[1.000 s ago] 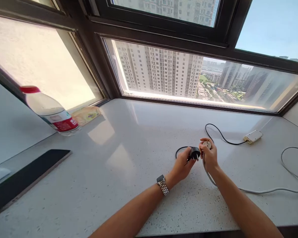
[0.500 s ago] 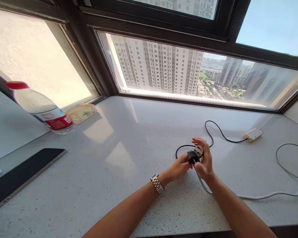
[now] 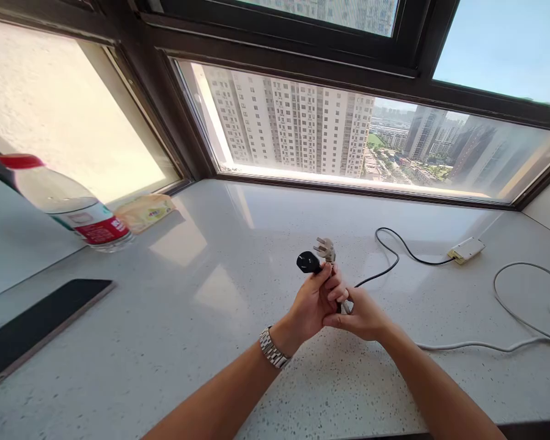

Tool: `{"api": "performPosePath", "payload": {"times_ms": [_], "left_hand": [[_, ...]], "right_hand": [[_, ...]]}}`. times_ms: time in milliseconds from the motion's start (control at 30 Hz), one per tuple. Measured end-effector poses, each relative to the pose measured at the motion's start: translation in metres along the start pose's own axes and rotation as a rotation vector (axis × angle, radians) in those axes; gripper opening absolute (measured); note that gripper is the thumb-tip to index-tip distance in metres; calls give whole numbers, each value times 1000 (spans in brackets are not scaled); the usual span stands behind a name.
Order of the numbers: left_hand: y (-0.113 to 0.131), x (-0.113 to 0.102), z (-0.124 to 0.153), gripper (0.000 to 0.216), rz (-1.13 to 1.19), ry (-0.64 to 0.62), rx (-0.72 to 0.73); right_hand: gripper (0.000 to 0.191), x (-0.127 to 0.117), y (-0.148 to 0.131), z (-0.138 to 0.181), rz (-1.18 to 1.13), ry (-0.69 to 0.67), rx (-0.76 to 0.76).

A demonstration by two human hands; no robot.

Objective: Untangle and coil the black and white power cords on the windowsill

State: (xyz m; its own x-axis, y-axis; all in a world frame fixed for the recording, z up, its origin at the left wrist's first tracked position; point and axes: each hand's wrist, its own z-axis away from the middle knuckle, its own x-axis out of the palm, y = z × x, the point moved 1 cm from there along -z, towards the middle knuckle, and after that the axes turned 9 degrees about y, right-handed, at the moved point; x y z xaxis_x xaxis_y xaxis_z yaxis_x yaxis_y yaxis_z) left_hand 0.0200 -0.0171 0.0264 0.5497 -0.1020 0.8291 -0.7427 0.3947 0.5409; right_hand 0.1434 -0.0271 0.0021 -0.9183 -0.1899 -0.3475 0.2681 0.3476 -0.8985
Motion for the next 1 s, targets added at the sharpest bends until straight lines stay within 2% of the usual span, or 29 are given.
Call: {"api": "performPosePath", "payload": {"times_ms": [67,133,233,300,367,433,500,600,700,833,900,1000], "left_hand": [[9,6,6,24,75,7,-6],[27,12,10,23,103,37,35],[75,16,12,29,61,147,207],[116,12,11,36,-12,263,419],[156,1,11,40,-81,433,627],[187,-15,13,39,-156,596,747],[206,-31,18,40,-207,745,847],[212,-47,26,40,-261,870,861],[208,-49,32,40,-322,851,866],[216,-49,44,41,-362,900,964],[223,-52,54,42,-351,958,1008],[226,-60,65,40,-315,967,993]], "right_hand": [[30,3,-7,2,14,-44,7],[23,4,-11,5,105,-143,31],[28,-4,-5,14,385,-197,57],[34,-19,6,24,568,-153,80],[38,-40,22,39,707,-88,110],[40,-67,40,57,832,11,108],[39,-99,57,72,936,97,111],[42,-146,77,86,1053,139,80],[47,-189,93,88,1136,161,52],[55,-252,114,95,1263,352,156],[51,-281,125,102,1291,442,224],[39,-309,136,108,1347,430,340]]}}
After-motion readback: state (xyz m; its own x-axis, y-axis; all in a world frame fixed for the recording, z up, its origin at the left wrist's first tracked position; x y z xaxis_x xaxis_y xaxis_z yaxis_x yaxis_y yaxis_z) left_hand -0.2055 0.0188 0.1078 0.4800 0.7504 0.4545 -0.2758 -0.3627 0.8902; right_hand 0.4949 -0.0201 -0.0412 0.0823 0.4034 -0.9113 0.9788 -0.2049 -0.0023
